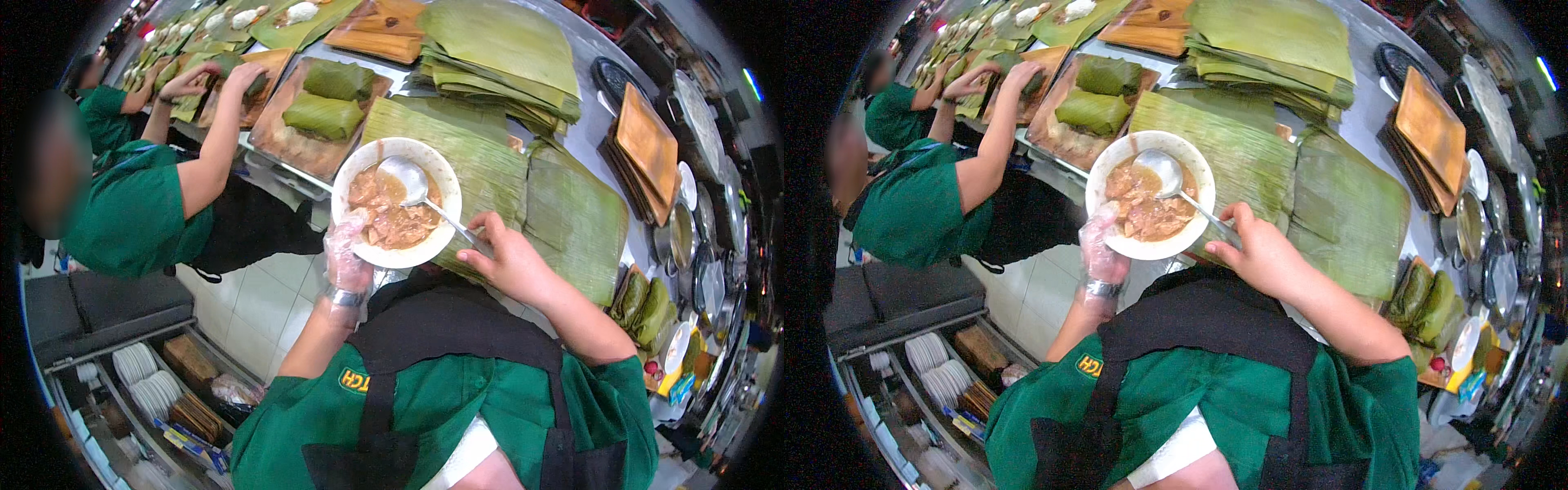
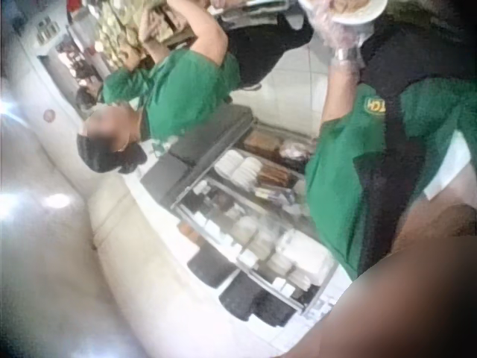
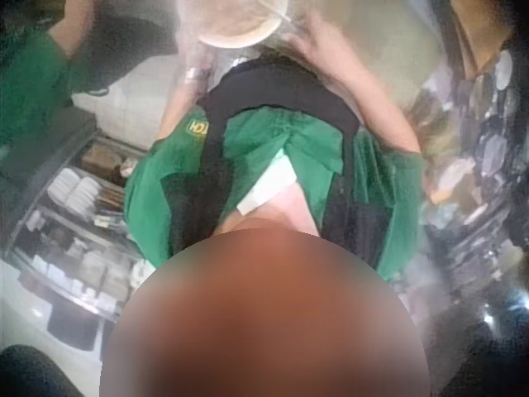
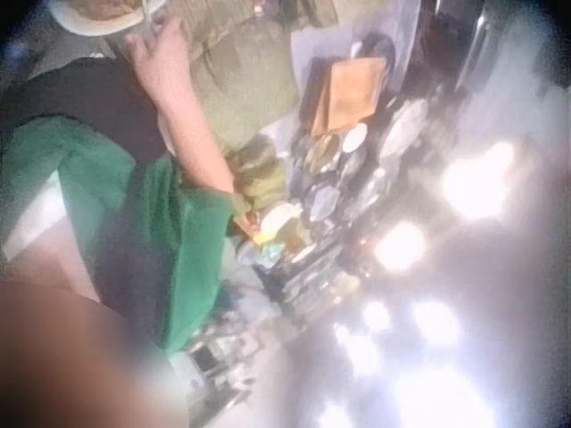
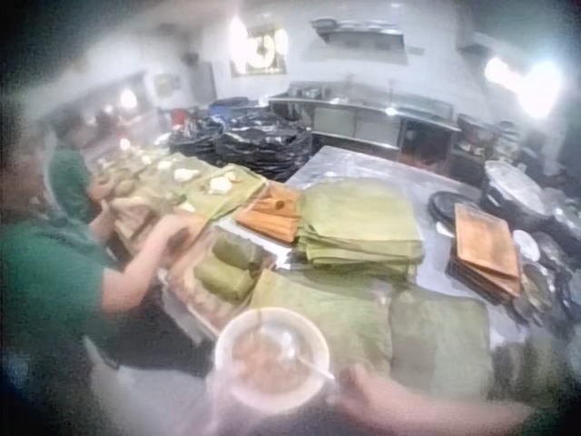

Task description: The person scoops a brown meat mixture from a large metal bowl into a small white bowl, then portions it onto banana leaves laid out on a stainless steel table. The person places additional banana leaves over the filled ones and continues the process. Another worker in green is visible nearby, also preparing similar items.

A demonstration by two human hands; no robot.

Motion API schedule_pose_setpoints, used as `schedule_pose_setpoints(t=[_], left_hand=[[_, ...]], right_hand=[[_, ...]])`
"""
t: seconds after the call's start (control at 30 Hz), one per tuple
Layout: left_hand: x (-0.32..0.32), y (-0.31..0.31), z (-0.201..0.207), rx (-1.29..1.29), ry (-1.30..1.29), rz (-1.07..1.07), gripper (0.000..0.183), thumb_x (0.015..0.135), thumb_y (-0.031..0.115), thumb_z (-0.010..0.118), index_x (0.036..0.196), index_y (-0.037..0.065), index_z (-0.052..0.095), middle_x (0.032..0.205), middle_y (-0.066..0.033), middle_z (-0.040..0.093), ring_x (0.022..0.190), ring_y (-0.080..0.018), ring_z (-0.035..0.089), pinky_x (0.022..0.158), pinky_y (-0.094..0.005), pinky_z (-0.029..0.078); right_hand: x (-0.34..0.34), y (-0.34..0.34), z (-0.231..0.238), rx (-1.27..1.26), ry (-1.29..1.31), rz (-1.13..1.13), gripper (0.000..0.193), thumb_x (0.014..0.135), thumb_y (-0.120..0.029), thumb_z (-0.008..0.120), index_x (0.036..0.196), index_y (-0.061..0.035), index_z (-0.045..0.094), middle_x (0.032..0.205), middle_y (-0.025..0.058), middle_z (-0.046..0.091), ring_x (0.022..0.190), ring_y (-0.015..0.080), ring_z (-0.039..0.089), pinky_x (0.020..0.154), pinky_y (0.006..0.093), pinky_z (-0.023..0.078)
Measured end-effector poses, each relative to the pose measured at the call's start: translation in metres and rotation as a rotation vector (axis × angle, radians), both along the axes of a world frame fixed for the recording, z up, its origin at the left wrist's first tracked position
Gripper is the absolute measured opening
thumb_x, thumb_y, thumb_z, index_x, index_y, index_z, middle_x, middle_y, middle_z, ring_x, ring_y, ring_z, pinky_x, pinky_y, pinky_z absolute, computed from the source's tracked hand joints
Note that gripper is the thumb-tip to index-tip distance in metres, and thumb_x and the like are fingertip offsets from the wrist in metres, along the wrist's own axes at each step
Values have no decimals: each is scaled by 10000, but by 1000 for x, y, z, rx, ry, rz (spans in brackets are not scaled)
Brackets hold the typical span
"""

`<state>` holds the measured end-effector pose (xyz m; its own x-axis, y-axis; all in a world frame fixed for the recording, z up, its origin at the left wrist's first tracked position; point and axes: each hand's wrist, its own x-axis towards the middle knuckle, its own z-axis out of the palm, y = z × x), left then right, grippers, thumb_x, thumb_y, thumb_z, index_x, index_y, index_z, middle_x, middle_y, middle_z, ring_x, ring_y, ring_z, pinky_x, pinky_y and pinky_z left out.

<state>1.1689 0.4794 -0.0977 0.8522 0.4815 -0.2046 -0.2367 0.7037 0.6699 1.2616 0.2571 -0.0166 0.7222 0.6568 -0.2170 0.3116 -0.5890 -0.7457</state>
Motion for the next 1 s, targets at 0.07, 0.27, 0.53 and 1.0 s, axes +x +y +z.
schedule_pose_setpoints(t=[0.07, 0.27, 0.53, 1.0], left_hand=[[14, -12, 4, 7, 66, -31, 480, 852, 135, 554, 1284, -48, 451, 1202, -167, 576, 1097, -281, 580, 990, -410, 452], [30, -22, 5, 35, 64, -219, 470, 889, 151, 539, 1308, -29, 426, 1230, -159, 557, 1110, -265, 574, 979, -394, 461], [42, -29, -2, 251, 149, -172, 445, 917, 166, 545, 1311, -12, 437, 1224, -125, 534, 1098, -196, 538, 945, -323, 442], [48, -21, 7, 267, 146, -119, 401, 934, 208, 525, 1276, 6, 474, 1157, -115, 588, 1046, -204, 594, 899, -330, 500]], right_hand=[[-1, -9, -4, -26, 58, -32, 284, 868, -201, 641, 1016, 19, 538, 769, 212, 616, 784, 359, 619, 697, 412, 486], [11, -46, 16, -167, -431, -64, 191, 839, -70, 587, 1011, 7, 560, 848, 193, 634, 776, 361, 623, 685, 442, 491], [-4, -46, 22, -521, -457, 85, 426, 762, -2, 503, 1188, -4, 527, 858, 196, 625, 783, 390, 615, 683, 464, 499], [21, -41, 12, -413, -443, 192, 341, 789, 5, 490, 1111, 27, 599, 695, 183, 605, 702, 340, 624, 645, 432, 498]])
